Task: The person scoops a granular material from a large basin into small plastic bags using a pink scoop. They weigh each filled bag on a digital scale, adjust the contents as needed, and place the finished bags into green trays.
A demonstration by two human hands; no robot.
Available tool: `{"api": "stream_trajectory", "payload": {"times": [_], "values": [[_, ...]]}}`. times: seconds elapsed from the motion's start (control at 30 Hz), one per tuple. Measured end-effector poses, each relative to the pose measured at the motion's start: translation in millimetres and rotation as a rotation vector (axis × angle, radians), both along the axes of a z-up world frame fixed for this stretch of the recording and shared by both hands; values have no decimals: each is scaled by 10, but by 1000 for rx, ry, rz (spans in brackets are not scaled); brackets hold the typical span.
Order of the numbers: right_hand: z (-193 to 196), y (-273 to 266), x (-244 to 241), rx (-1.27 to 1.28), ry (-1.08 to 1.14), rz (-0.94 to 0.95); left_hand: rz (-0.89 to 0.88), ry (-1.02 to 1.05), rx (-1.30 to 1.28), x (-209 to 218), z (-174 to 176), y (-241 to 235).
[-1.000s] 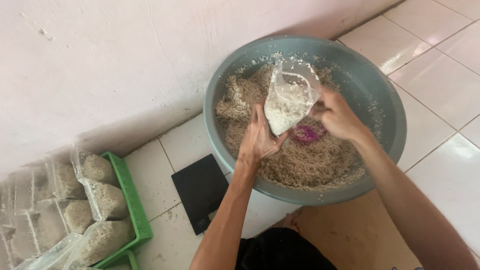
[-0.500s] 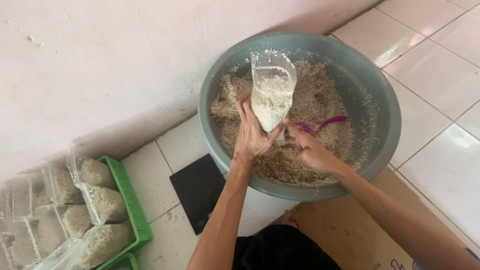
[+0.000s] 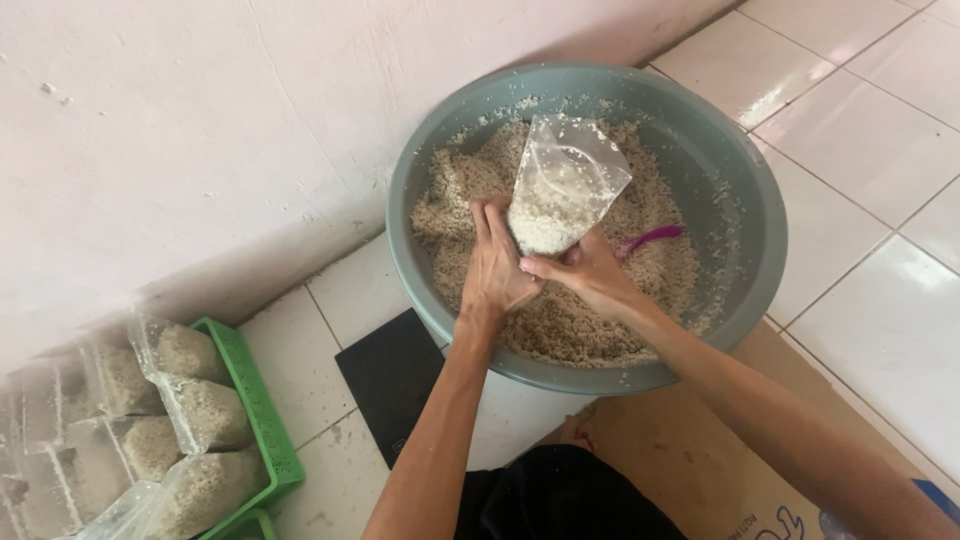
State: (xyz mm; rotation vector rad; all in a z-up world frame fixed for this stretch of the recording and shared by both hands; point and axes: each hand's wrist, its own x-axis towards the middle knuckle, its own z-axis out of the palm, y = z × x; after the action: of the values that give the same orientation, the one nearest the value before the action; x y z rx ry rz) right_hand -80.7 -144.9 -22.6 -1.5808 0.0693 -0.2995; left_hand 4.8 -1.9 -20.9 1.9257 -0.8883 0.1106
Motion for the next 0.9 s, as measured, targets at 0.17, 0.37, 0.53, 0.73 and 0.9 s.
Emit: {"api": "stream_trajectory", "payload": {"times": [0.17,0.37,0.53,0.73,0.9], "values": [[146,-3,202,-33,-111,-99,-12,56,52,-98,213,55],[-41,-462,274,6,-145,-70,-186,311,249,-129,387,125],[-64,-646,333,8,-333,-182,-206,305,218,-89,263,61],[-236,-770,320,-115,-478,-312,-6,160,212,44,-35,-6],[-263,-646,441,-149,-341,-460,40,439,-140,-101,402,-11]]}}
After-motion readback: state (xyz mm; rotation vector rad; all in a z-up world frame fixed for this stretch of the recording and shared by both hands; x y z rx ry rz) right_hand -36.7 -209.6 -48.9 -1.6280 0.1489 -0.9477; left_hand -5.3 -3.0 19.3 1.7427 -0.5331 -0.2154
